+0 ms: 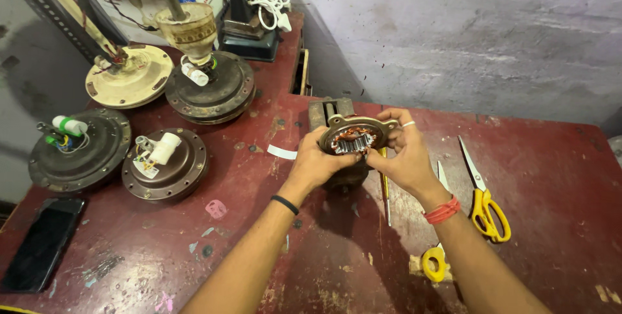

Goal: The person works on a ceiling fan motor stator, using a screwdriver to adjust and secure copper windings within the laminated core. The hands repeatedly press and align the coils while holding the stator steady on a workbench.

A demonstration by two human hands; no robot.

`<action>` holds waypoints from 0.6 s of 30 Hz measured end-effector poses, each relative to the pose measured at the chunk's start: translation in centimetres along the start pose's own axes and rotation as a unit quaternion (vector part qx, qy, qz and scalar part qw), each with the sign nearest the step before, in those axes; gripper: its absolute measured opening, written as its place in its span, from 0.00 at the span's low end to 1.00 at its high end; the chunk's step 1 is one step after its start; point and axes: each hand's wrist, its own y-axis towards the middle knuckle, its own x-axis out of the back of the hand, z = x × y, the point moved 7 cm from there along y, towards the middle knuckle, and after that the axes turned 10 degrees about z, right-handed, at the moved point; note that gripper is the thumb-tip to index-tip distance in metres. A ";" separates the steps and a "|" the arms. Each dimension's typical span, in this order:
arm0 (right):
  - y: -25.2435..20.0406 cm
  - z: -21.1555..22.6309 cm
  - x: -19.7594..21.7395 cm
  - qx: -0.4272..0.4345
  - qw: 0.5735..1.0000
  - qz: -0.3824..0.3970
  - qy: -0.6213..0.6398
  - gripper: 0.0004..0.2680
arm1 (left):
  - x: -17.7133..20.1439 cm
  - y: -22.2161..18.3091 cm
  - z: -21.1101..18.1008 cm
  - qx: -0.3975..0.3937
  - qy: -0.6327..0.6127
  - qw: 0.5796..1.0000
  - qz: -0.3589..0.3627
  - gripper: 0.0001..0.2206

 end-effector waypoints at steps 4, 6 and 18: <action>0.1 0.7 -0.3 0.000 1.000 -0.006 -0.010 0.22 | 0.1 0.0 -0.3 0.000 -0.010 1.000 0.001 0.18; 0.1 0.6 -0.4 0.001 1.000 -0.012 -0.004 0.22 | 0.0 -0.1 -0.5 -0.002 -0.014 1.000 0.001 0.18; -0.2 -2.2 0.0 -0.009 0.999 -0.031 0.030 0.20 | 0.4 0.0 -1.6 -0.029 0.023 0.999 0.007 0.18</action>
